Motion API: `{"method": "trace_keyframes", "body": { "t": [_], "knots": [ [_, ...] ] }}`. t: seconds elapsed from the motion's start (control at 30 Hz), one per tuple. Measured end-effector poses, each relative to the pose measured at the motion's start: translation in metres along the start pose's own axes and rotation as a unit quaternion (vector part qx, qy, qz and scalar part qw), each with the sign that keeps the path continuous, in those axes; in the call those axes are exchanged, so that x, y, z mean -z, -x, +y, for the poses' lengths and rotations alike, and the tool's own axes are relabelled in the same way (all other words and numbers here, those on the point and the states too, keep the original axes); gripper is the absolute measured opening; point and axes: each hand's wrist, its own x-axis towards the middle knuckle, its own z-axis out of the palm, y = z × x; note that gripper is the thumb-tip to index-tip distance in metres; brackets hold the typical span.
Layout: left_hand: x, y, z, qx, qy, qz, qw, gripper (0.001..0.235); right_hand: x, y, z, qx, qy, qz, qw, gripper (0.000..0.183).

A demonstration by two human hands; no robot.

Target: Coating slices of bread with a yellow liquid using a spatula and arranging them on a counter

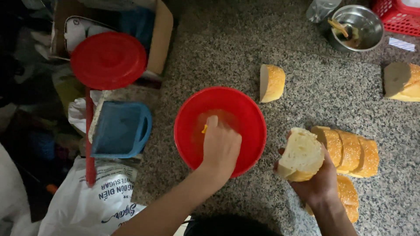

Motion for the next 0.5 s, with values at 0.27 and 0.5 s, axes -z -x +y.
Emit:
{"method": "trace_keyframes", "body": {
  "t": [0.27,0.5],
  "knots": [
    [-0.042,-0.007,-0.014,0.050,0.200,0.069,0.976,0.057,-0.015,0.002,0.002,-0.021,0.034,0.060,0.997,0.071],
    [-0.047,0.014,-0.048,0.046,0.252,0.142,0.956,0.047,-0.006,-0.002,0.005,0.016,0.021,0.000,1.000,0.071]
  ]
}}
